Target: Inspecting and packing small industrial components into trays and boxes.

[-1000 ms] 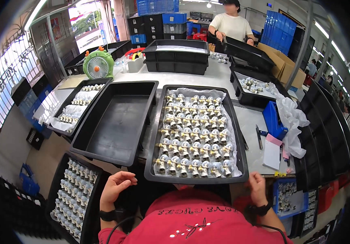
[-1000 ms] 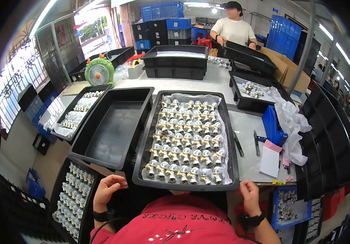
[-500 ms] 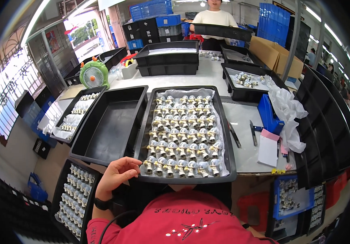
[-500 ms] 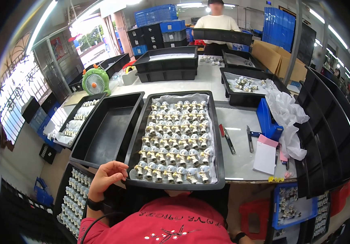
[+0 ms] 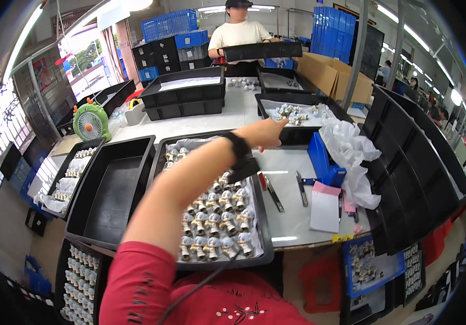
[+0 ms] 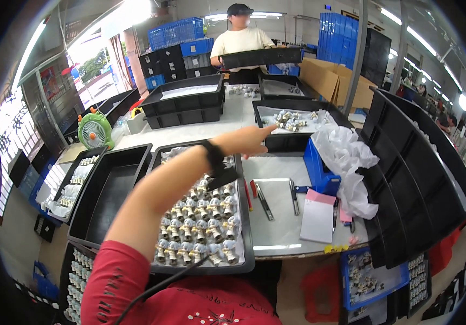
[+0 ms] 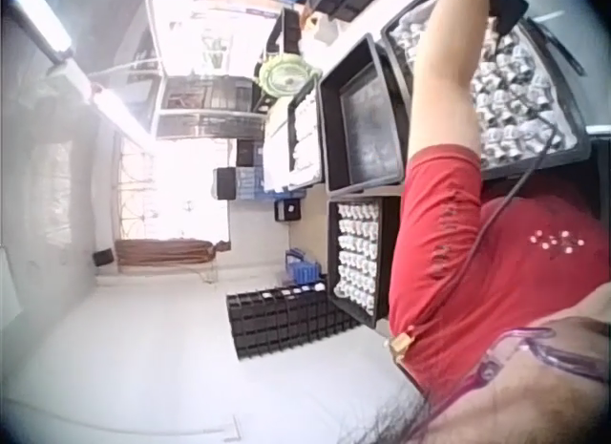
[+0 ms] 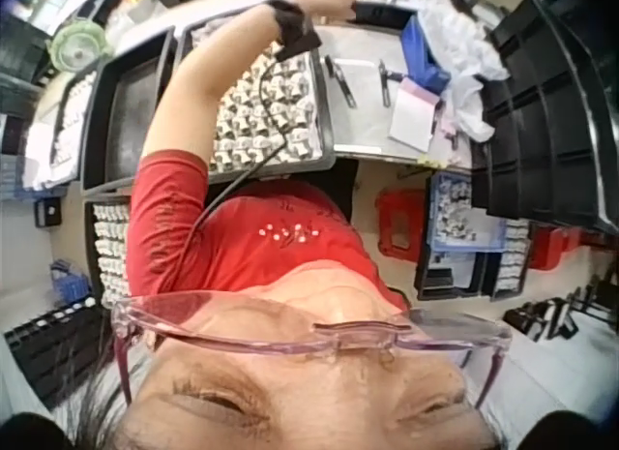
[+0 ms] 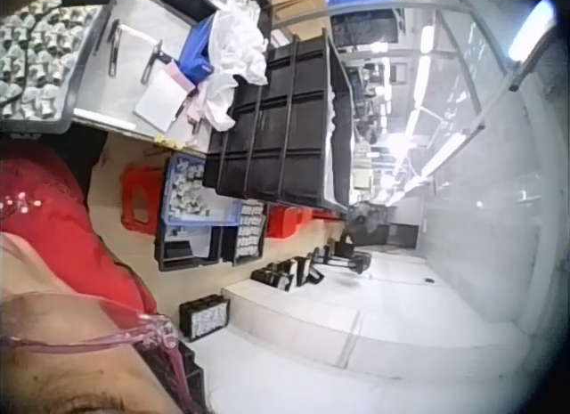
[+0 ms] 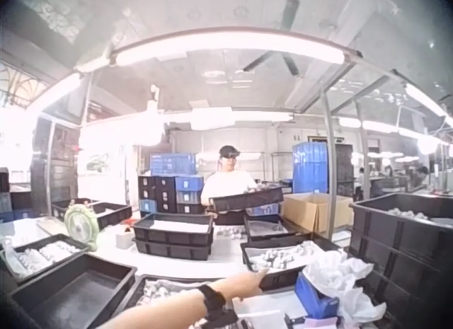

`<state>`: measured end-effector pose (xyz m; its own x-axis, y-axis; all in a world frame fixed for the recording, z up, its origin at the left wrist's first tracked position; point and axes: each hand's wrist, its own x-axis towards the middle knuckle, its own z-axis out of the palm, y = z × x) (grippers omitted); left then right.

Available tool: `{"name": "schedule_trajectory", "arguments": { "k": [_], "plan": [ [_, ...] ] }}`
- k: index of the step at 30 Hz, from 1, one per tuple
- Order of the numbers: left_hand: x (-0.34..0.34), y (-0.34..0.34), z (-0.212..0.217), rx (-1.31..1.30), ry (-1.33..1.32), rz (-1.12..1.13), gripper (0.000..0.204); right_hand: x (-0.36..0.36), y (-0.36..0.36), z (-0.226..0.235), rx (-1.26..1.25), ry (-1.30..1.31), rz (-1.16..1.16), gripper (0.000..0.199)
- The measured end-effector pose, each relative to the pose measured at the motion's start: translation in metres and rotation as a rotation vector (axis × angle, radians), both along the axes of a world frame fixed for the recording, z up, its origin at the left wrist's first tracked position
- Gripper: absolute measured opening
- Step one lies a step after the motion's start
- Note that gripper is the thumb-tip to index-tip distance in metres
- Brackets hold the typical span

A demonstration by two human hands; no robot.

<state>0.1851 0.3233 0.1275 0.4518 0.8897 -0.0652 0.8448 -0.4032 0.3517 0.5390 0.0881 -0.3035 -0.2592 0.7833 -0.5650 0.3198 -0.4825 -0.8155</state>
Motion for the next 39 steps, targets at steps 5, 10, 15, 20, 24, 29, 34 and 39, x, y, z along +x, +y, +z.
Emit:
{"name": "schedule_trajectory", "arguments": {
  "k": [5, 10, 15, 20, 24, 29, 34, 39],
  "plan": [
    [0.029, 0.084, -0.067, 0.258, 0.195, 0.025, 0.048, 0.007, 0.046, 0.006, 0.046, -0.017, 0.019, 0.023],
    [0.029, 0.093, -0.065, 0.215, 0.155, -0.006, 0.051, 0.001, 0.047, -0.015, 0.003, -0.001, 0.030, 0.023],
    [0.000, 0.096, -0.073, 0.295, 0.189, -0.041, 0.032, -0.006, 0.042, -0.029, -0.031, 0.007, 0.031, 0.024],
    [-0.023, 0.060, -0.059, 0.169, 0.356, -0.124, 0.055, -0.014, 0.043, -0.035, -0.032, 0.003, 0.017, 0.024],
    [-0.044, 0.011, -0.055, 0.079, 0.270, -0.265, 0.058, -0.017, 0.044, -0.037, -0.029, -0.005, 0.007, 0.025],
    [-0.057, -0.055, -0.055, -0.068, 0.229, -0.374, 0.064, -0.023, 0.042, -0.042, -0.037, -0.012, -0.006, 0.025],
    [-0.054, -0.107, -0.058, 0.038, 0.245, -0.483, 0.065, -0.018, 0.038, -0.043, -0.055, -0.039, -0.004, 0.026],
    [-0.091, -0.156, -0.030, -0.037, 0.230, -0.526, 0.065, -0.019, 0.041, -0.047, -0.067, -0.053, 0.016, 0.026]
  ]
}}
